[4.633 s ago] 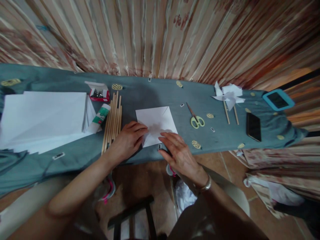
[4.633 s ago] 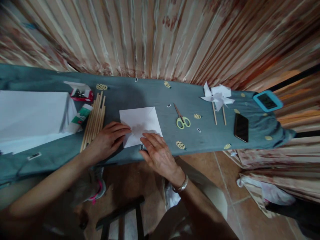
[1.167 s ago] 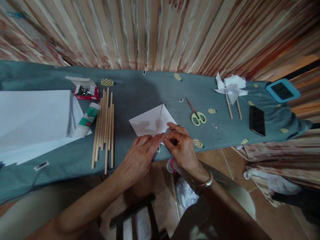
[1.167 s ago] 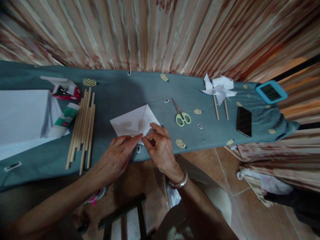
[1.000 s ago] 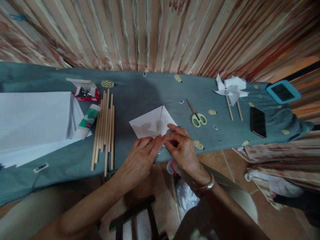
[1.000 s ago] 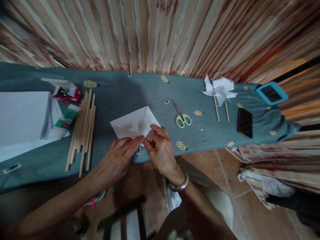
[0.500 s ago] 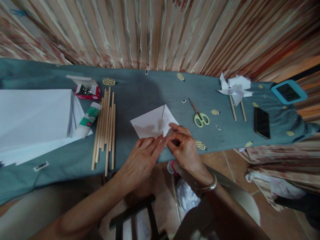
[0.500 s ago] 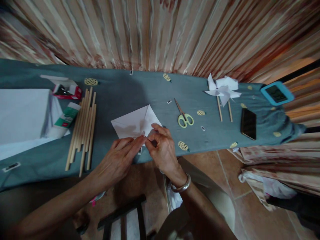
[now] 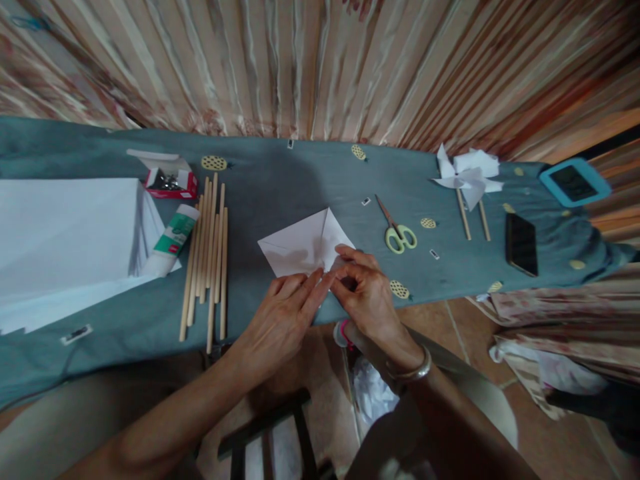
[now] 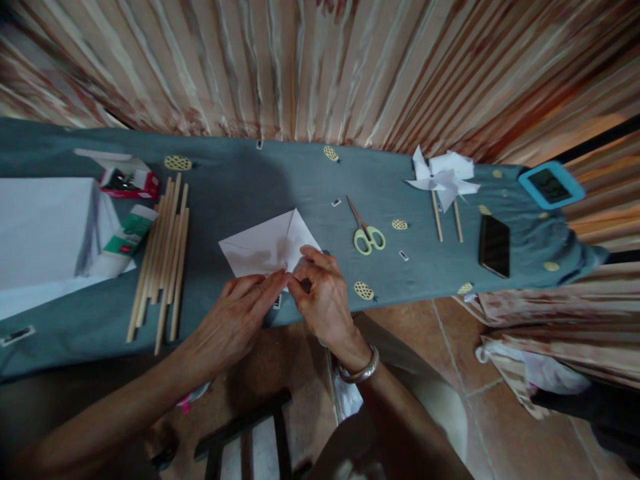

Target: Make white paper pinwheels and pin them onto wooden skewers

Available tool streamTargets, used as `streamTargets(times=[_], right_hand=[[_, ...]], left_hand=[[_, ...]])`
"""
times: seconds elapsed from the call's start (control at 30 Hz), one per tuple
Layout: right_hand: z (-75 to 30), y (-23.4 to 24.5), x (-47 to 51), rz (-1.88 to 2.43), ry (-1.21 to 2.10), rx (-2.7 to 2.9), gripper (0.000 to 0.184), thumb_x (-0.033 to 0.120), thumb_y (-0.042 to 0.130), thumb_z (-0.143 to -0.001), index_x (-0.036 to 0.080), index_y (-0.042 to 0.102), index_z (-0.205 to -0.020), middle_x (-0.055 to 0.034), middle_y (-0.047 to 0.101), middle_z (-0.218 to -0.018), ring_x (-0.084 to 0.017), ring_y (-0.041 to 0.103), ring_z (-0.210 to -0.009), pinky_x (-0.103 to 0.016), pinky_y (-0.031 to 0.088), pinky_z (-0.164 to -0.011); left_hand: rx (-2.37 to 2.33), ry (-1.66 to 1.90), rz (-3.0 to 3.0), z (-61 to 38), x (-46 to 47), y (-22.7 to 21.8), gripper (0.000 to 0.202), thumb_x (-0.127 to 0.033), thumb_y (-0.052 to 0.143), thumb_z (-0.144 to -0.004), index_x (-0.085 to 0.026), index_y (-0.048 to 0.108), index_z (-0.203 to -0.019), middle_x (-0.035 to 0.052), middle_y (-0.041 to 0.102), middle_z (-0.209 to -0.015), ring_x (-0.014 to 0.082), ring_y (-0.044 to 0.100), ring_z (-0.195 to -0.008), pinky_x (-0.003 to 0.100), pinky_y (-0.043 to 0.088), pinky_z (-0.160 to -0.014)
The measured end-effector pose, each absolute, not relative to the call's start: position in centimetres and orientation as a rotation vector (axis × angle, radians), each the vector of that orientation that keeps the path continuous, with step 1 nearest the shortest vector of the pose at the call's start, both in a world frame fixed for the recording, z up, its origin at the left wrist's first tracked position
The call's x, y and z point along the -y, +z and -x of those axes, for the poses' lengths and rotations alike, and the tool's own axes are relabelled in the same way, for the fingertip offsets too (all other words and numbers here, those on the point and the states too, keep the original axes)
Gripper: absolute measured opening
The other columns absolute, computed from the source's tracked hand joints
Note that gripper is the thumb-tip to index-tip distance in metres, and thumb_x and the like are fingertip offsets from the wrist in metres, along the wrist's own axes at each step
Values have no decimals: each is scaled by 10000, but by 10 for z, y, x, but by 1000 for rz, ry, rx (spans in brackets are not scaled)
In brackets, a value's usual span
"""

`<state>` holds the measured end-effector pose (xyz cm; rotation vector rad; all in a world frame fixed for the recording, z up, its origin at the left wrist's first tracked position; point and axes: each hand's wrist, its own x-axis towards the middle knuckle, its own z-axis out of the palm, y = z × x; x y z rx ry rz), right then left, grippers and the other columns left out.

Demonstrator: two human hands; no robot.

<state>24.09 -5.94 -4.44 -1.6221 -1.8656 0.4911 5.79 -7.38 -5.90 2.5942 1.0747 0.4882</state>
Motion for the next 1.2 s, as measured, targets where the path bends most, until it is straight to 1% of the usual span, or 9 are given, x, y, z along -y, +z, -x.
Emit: streamTargets(times=[0.2, 0.4, 0.6, 0.67, 0.77, 0.87, 0.93, 1.03, 1.2], right_hand=[[-240, -42, 59, 1630, 503, 1868, 160, 184, 647, -843, 200, 680, -687, -117, 688, -1192, -262, 618, -1159, -467, 500, -987], [-239, -40, 58, 1642, 498, 1863, 169, 200, 663, -837, 195, 673, -669, -132, 697, -1173, -266, 623, -1151, -456, 502, -983], [-240, -40, 59, 1623, 453, 1893, 153, 261, 658, -867, 193, 687, -733, -128, 693, -1185, -261, 629, -1126, -452, 508, -983], [-241, -38, 59, 1611, 418, 1911, 137, 276, 633, -890, 188, 702, -811, -123, 693, -1184, -256, 627, -1121, -447, 510, -986], [-242, -36, 59, 1554, 332, 1988, 187, 247, 532, -943, 189, 702, -996, -110, 638, -1282, -255, 571, -1207, -463, 472, -1045], [-243, -36, 60, 1460, 300, 2097, 283, 188, 445, -959, 233, 684, -1105, -76, 528, -1419, -270, 478, -1319, -492, 428, -1093], [-243, -37, 60, 1423, 310, 2140, 326, 164, 424, -955, 261, 674, -1141, -56, 471, -1470, -284, 436, -1358, -509, 414, -1105], [-243, -41, 59, 1398, 290, 2177, 333, 151, 411, -955, 237, 659, -1160, -68, 421, -1501, -296, 410, -1374, -524, 401, -1115], [-243, -45, 57, 1362, 257, 2219, 324, 154, 411, -957, 222, 646, -1169, -78, 402, -1508, -305, 401, -1373, -538, 404, -1109]], left_hand=[[-1070, 526, -2614, -59, 74, -59, 784, 14, 384, -829, -130, 96, -1543, 158, 547, -1388, 275, 495, -1110, 391, 410, -886], [-1075, 541, -2627, -60, 72, -55, 748, 37, 371, -810, -89, 165, -1518, 164, 592, -1316, 273, 498, -1083, 380, 407, -866], [-1073, 590, -2623, -59, 71, -53, 640, 36, 376, -818, -14, 260, -1445, 178, 635, -1211, 274, 499, -1067, 379, 407, -871], [-1073, 582, -2612, -60, 71, -52, 607, 29, 372, -825, -3, 291, -1425, 183, 639, -1195, 272, 503, -1057, 381, 410, -875], [-1088, 568, -2602, -60, 71, -51, 542, 13, 364, -842, -15, 366, -1383, 179, 640, -1201, 265, 518, -1048, 376, 417, -866], [-1103, 537, -2629, -61, 71, -51, 499, 11, 345, -852, -49, 437, -1338, 166, 625, -1269, 259, 527, -1072, 379, 416, -875], [-1104, 511, -2637, -62, 71, -51, 485, 6, 349, -858, -57, 459, -1326, 158, 623, -1283, 256, 534, -1079, 381, 415, -886], [-1112, 501, -2645, -62, 71, -50, 453, -16, 376, -875, -48, 480, -1316, 157, 638, -1258, 253, 541, -1074, 378, 412, -894], [-1127, 462, -2643, -64, 70, -46, 394, -36, 401, -896, -50, 524, -1269, 154, 640, -1263, 244, 550, -1075, 372, 410, -903]])
